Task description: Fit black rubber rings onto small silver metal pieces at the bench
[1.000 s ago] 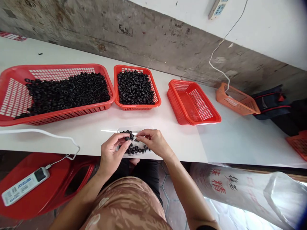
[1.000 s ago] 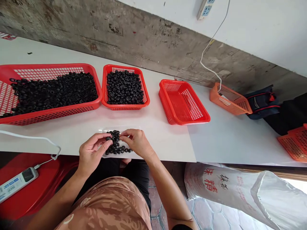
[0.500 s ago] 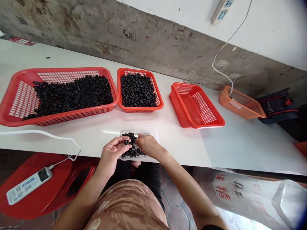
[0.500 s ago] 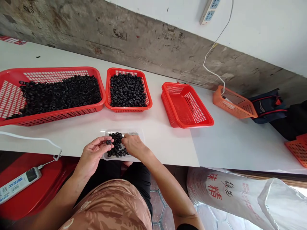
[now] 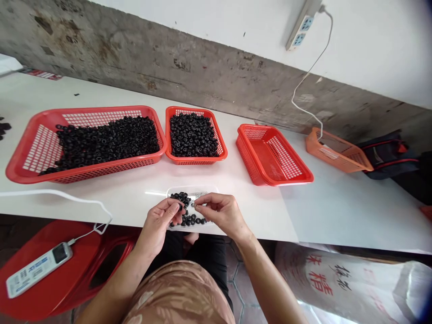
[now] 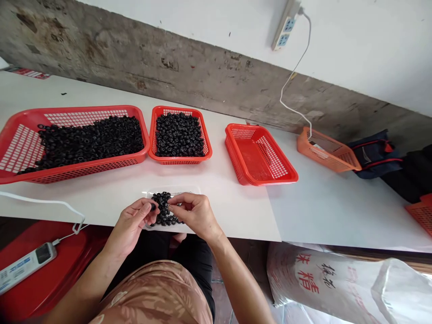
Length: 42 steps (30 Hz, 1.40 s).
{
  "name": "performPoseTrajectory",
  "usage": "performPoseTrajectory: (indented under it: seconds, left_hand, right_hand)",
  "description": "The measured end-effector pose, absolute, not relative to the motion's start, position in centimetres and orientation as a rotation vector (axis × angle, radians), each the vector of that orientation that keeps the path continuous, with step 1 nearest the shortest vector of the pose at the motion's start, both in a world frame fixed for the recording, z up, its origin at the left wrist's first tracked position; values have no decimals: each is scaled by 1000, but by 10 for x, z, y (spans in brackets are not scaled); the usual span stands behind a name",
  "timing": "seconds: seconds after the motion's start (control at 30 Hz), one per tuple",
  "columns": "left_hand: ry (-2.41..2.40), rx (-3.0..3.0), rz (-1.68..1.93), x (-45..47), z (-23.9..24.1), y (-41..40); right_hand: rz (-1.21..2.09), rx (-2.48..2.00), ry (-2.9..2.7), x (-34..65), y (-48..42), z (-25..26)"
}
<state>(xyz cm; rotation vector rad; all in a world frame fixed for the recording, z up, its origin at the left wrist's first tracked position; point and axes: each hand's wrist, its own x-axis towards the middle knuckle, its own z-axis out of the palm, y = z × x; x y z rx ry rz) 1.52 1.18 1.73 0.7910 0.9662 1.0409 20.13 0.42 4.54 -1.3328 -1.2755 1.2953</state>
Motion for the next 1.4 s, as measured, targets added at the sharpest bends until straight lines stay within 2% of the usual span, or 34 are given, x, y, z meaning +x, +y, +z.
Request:
performPoseTrajectory:
  seconds: [0.3,0.53,0.77,1.03,1.1,1.27,1.4]
  left_hand:
    - [970,815,1075,25,25,7]
    - [972,967,1017,22,18,6]
    - [985,1093,996,12,23,7]
    - [674,804,925,10,24,8]
    - [672,739,962,9,24,11]
    - [789,572,1019,1,20,19]
    - [802,513,977,-1,18,19]
  right_hand:
    - [1087,-1356,-1435,187,-7,54]
    - [1358,-1215,-1542,199,1,65]
    - [1353,-1176,-1793,202,17,75]
    - [1344,-1182,-1747,207,30,60]
    - [1266,-1256,-1782,207,34,52]
    - [685,-1915,-2228,202,42,26]
    - [622,-2049,-2380,191,45,10]
